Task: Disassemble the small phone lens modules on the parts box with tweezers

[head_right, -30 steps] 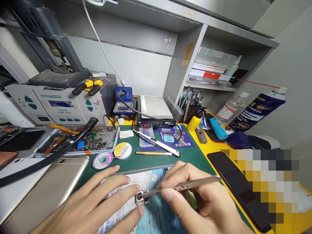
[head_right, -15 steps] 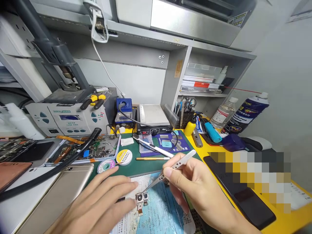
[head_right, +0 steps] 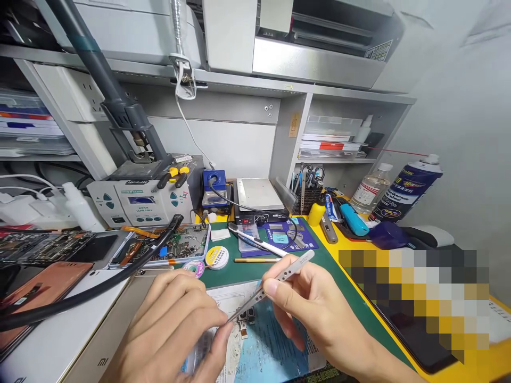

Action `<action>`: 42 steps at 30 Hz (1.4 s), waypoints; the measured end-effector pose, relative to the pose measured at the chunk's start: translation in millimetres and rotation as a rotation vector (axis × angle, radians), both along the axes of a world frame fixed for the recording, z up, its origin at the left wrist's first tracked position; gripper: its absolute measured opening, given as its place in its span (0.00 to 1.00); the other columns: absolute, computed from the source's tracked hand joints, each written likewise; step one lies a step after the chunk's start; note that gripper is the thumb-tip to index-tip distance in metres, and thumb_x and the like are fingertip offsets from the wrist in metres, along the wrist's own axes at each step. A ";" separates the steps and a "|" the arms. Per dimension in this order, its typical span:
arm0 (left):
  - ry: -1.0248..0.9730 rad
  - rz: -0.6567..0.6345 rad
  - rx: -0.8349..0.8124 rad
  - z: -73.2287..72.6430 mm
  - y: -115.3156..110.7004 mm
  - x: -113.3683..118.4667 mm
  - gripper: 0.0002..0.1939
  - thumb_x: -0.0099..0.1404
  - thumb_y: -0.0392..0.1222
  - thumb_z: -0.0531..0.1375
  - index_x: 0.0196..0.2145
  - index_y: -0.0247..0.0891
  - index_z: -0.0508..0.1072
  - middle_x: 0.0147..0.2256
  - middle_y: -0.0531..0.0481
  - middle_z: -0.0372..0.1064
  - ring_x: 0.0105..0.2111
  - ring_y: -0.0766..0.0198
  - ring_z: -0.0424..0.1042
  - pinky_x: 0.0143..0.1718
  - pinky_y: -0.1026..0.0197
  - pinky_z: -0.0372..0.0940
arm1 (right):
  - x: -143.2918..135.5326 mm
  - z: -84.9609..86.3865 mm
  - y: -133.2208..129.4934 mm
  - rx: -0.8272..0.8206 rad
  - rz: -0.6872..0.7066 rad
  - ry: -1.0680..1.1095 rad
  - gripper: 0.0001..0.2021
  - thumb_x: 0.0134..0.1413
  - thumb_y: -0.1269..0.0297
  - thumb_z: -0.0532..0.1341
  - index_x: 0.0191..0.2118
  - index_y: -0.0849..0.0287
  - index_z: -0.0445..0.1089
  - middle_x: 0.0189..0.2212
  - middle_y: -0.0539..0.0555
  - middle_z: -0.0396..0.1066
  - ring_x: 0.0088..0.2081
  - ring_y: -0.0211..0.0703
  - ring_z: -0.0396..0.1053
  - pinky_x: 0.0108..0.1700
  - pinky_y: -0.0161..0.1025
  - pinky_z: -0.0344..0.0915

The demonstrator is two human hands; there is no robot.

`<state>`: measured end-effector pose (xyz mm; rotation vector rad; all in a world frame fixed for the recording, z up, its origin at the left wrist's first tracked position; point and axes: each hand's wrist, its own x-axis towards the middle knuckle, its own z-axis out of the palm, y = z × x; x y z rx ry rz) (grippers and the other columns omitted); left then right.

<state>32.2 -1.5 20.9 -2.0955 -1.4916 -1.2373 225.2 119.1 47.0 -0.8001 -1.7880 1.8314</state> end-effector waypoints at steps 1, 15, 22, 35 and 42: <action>0.007 -0.003 0.004 0.1 -0.1 -0.1 0.07 0.62 0.27 0.61 0.31 0.37 0.72 0.26 0.50 0.70 0.31 0.58 0.64 0.41 0.47 0.60 | -0.3 -0.7 0.4 -0.001 -0.005 0.006 0.17 0.62 0.49 0.65 0.36 0.58 0.65 0.15 0.42 0.60 0.15 0.29 0.53 0.15 0.25 0.52; 0.000 -0.027 0.008 16.8 5.1 -20.5 0.09 0.66 0.24 0.60 0.35 0.35 0.75 0.28 0.50 0.73 0.32 0.60 0.67 0.38 0.51 0.57 | 0.4 1.9 16.9 -0.037 -0.244 0.140 0.17 0.54 0.51 0.72 0.33 0.58 0.68 0.15 0.44 0.60 0.17 0.32 0.54 0.14 0.25 0.54; -0.078 -0.040 -0.058 12.9 5.7 -13.9 0.05 0.66 0.30 0.60 0.38 0.36 0.75 0.31 0.48 0.72 0.34 0.58 0.67 0.37 0.53 0.59 | -3.1 -1.7 16.7 -0.013 -0.209 0.161 0.16 0.56 0.53 0.71 0.33 0.59 0.68 0.15 0.43 0.59 0.17 0.32 0.55 0.14 0.26 0.52; -0.322 0.010 -0.163 13.5 7.9 4.5 0.05 0.65 0.32 0.58 0.31 0.38 0.70 0.31 0.51 0.68 0.34 0.60 0.67 0.38 0.53 0.62 | -7.3 -0.6 5.4 -0.032 -0.178 0.177 0.18 0.52 0.51 0.73 0.34 0.57 0.69 0.15 0.40 0.58 0.16 0.31 0.57 0.14 0.26 0.55; -0.376 0.006 -0.176 12.2 8.2 7.1 0.07 0.67 0.32 0.58 0.30 0.38 0.69 0.30 0.52 0.66 0.33 0.61 0.67 0.37 0.55 0.61 | -6.5 -2.9 4.8 -0.011 -0.162 0.165 0.17 0.53 0.52 0.73 0.34 0.57 0.69 0.14 0.41 0.61 0.16 0.31 0.58 0.14 0.25 0.56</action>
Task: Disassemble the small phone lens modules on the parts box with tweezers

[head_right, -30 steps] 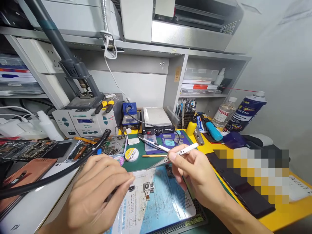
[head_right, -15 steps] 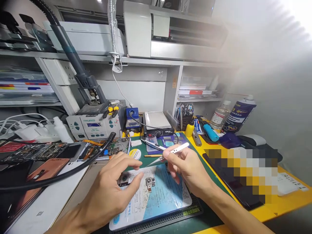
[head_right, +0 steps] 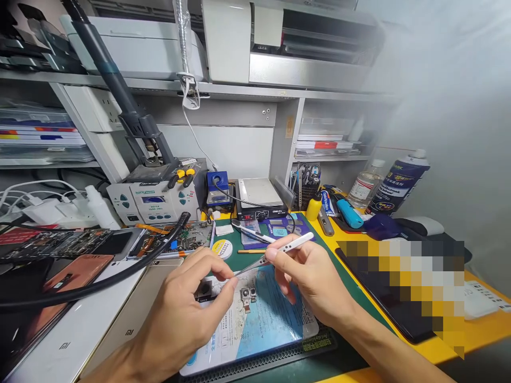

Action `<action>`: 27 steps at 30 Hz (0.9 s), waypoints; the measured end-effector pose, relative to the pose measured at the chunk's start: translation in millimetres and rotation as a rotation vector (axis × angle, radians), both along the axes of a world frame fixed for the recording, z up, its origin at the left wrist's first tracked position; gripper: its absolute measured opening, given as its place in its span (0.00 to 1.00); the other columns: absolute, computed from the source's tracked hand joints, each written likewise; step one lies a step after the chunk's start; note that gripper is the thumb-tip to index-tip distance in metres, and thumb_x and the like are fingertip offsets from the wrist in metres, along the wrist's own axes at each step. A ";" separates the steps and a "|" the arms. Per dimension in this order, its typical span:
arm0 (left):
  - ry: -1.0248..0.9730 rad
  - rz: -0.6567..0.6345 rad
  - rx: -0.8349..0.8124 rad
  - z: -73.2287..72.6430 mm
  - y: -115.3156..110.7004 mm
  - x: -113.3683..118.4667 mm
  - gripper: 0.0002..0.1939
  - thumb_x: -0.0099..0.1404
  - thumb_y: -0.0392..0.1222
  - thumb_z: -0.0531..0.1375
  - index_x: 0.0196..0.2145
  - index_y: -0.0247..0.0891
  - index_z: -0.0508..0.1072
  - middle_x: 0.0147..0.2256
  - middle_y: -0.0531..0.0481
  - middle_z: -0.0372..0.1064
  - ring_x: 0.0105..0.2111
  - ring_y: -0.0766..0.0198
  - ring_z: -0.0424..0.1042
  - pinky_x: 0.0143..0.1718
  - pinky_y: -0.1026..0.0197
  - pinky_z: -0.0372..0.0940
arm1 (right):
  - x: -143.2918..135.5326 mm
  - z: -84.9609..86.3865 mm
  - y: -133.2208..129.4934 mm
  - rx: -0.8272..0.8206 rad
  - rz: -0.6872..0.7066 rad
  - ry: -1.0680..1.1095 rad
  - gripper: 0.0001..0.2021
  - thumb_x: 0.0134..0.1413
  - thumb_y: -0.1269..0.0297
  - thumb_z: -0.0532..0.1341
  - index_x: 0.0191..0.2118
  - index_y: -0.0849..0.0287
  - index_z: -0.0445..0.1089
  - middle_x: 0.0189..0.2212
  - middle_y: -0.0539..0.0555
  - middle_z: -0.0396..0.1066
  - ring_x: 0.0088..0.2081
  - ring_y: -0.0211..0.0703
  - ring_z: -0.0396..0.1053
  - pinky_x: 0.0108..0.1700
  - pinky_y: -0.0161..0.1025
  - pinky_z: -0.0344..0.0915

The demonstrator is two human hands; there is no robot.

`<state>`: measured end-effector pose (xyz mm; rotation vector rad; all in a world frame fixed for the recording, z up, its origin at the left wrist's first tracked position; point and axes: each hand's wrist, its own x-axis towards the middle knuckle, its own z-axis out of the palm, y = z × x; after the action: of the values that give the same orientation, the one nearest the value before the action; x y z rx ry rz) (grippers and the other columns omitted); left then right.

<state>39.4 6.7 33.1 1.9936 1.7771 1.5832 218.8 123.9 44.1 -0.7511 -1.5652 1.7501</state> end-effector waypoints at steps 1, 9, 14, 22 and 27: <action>-0.003 -0.005 0.002 0.5 0.1 0.0 0.08 0.67 0.32 0.58 0.30 0.38 0.69 0.29 0.52 0.66 0.33 0.62 0.67 0.37 0.56 0.61 | 0.2 -0.1 0.1 0.004 0.003 -0.001 0.16 0.54 0.52 0.72 0.35 0.57 0.69 0.14 0.41 0.62 0.16 0.31 0.58 0.15 0.25 0.56; -0.021 -0.036 -0.031 1.4 -0.7 -0.4 0.10 0.69 0.32 0.57 0.28 0.39 0.68 0.28 0.53 0.66 0.31 0.63 0.66 0.36 0.56 0.60 | 1.0 -2.9 2.7 0.034 0.018 0.000 0.13 0.58 0.55 0.70 0.36 0.57 0.69 0.14 0.41 0.63 0.15 0.31 0.59 0.15 0.25 0.57; -0.020 -0.032 -0.034 -0.4 0.4 -2.1 0.11 0.69 0.32 0.58 0.28 0.38 0.68 0.28 0.53 0.65 0.31 0.63 0.65 0.37 0.57 0.59 | 2.6 -4.9 3.1 0.041 0.019 0.011 0.13 0.59 0.55 0.70 0.35 0.56 0.69 0.14 0.41 0.63 0.15 0.31 0.60 0.15 0.25 0.57; -0.010 -0.018 -0.028 -4.0 0.0 -4.5 0.11 0.68 0.32 0.59 0.28 0.39 0.70 0.28 0.53 0.66 0.32 0.63 0.65 0.36 0.57 0.58 | 0.3 -3.5 5.8 0.050 0.000 0.030 0.13 0.58 0.56 0.71 0.35 0.56 0.69 0.15 0.41 0.62 0.15 0.31 0.59 0.15 0.26 0.56; 0.017 0.001 0.009 -2.3 3.1 -13.2 0.10 0.69 0.32 0.60 0.28 0.39 0.72 0.29 0.54 0.69 0.32 0.63 0.66 0.37 0.56 0.59 | 0.7 -4.1 7.8 0.050 -0.027 0.029 0.13 0.56 0.55 0.71 0.34 0.57 0.70 0.14 0.40 0.59 0.15 0.32 0.59 0.14 0.26 0.55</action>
<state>26.2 9.8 30.9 2.0169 1.7801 1.5816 219.5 131.6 40.0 -0.7164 -1.5667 1.6881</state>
